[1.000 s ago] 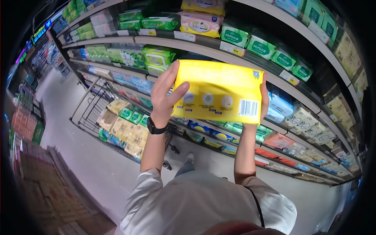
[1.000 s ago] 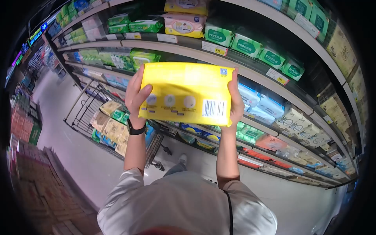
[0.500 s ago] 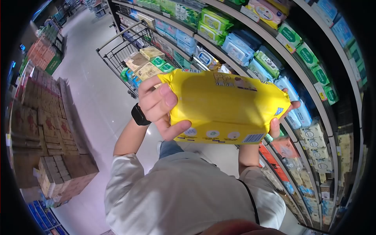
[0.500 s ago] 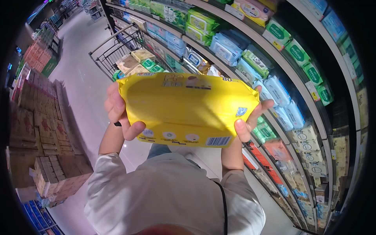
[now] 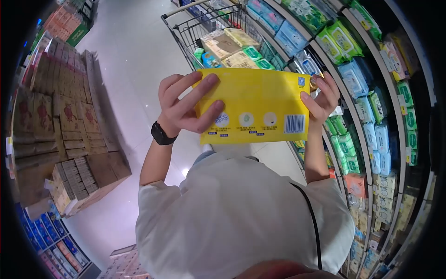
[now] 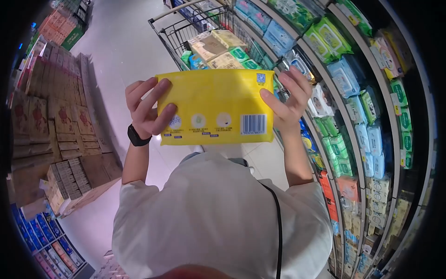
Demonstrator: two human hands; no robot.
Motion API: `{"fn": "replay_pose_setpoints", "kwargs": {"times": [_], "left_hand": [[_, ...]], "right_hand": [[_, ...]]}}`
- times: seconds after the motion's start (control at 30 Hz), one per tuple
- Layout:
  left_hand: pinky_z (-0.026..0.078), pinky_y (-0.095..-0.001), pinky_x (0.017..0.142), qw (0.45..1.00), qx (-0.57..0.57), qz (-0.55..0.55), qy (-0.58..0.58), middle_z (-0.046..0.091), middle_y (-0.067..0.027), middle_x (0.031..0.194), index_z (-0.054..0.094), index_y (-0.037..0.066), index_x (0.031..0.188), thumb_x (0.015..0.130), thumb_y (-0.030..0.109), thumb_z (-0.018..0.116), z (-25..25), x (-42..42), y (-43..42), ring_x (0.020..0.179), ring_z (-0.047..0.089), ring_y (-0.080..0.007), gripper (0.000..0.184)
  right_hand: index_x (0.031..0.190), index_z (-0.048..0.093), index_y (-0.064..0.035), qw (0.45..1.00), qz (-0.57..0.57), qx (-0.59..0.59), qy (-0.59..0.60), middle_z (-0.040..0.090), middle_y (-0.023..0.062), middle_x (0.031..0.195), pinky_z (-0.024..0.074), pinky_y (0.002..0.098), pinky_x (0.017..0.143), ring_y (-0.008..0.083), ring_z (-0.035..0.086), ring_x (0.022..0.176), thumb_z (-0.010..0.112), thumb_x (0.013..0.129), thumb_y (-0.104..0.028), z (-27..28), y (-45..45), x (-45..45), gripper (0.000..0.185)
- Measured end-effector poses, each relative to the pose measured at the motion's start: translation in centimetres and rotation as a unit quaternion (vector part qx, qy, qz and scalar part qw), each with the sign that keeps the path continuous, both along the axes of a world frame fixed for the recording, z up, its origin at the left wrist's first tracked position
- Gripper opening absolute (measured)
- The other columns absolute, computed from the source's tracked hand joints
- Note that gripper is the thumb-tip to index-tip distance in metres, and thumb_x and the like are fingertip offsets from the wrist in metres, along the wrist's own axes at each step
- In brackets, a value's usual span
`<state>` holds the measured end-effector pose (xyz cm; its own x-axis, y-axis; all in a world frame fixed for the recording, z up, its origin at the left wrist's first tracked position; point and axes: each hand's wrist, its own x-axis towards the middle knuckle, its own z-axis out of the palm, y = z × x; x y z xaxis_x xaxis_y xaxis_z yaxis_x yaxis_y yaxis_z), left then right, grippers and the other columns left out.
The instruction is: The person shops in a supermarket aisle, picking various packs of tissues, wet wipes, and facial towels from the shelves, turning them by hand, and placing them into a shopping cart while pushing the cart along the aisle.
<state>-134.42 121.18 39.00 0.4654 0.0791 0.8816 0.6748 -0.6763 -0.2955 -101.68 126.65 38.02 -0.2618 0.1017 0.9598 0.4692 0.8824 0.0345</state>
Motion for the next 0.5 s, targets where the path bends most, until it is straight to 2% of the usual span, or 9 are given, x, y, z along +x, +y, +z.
{"fn": "replay_pose_setpoints", "kwargs": {"times": [0.03,0.1,0.33,0.4,0.43,0.5], "left_hand": [[0.050,-0.0429,0.078,1.000,-0.008,0.004,0.002,0.066,-0.0171,0.126,0.051,0.023,0.123,0.083,0.015,0.076,-0.4,-1.5,0.6,0.113,0.058,-0.0333,0.049],[0.047,-0.0345,0.075,0.998,-0.029,0.053,-0.032,0.068,-0.0055,0.127,0.055,0.032,0.121,0.082,0.017,0.079,-1.3,-4.3,1.6,0.105,0.062,-0.0256,0.048],[0.046,-0.0361,0.081,0.990,-0.128,0.040,-0.042,0.068,-0.0030,0.129,0.065,0.029,0.115,0.075,0.020,0.083,-3.5,-9.8,7.7,0.109,0.060,-0.0254,0.045],[0.045,-0.0365,0.085,0.982,-0.168,0.027,-0.085,0.068,-0.0028,0.129,0.068,0.026,0.113,0.076,0.018,0.081,-5.2,-10.1,10.7,0.110,0.059,-0.0255,0.041],[0.045,-0.0359,0.089,0.978,-0.187,0.008,-0.093,0.069,-0.0042,0.129,0.069,0.022,0.114,0.076,0.017,0.080,-6.0,-9.9,12.3,0.111,0.058,-0.0268,0.040],[0.045,-0.0357,0.091,0.966,-0.237,-0.016,-0.104,0.068,-0.0052,0.129,0.069,0.019,0.115,0.077,0.017,0.079,-7.9,-9.5,15.5,0.112,0.058,-0.0274,0.040]], "right_hand": [[0.110,0.071,-0.0252,1.000,0.001,-0.025,-0.006,0.054,0.0105,0.129,0.0531,0.0416,0.100,0.0380,0.048,0.130,0.085,0.076,-0.014,-0.7,0.7,-1.4,0.039],[0.112,0.072,-0.0244,0.997,0.022,-0.076,0.016,0.055,0.0102,0.129,0.0466,0.0441,0.104,0.0365,0.051,0.128,0.085,0.075,-0.013,-2.1,2.0,-4.9,0.040],[0.115,0.070,-0.0200,0.986,0.007,-0.166,-0.011,0.057,0.0112,0.129,0.0494,0.0429,0.098,0.0362,0.055,0.124,0.086,0.072,-0.010,-4.2,7.3,-10.3,0.047],[0.115,0.070,-0.0183,0.982,-0.002,-0.190,0.007,0.057,0.0114,0.131,0.0500,0.0418,0.097,0.0357,0.056,0.124,0.087,0.070,-0.008,-4.9,8.9,-11.0,0.049],[0.116,0.070,-0.0185,0.974,0.010,-0.226,0.005,0.057,0.0109,0.131,0.0506,0.0409,0.096,0.0351,0.056,0.124,0.087,0.069,-0.006,-5.3,9.8,-10.9,0.052],[0.120,0.069,-0.0185,0.957,0.031,-0.289,0.003,0.056,0.0093,0.134,0.0522,0.0390,0.095,0.0327,0.056,0.124,0.087,0.065,-0.001,-6.6,11.7,-10.4,0.060]]}}
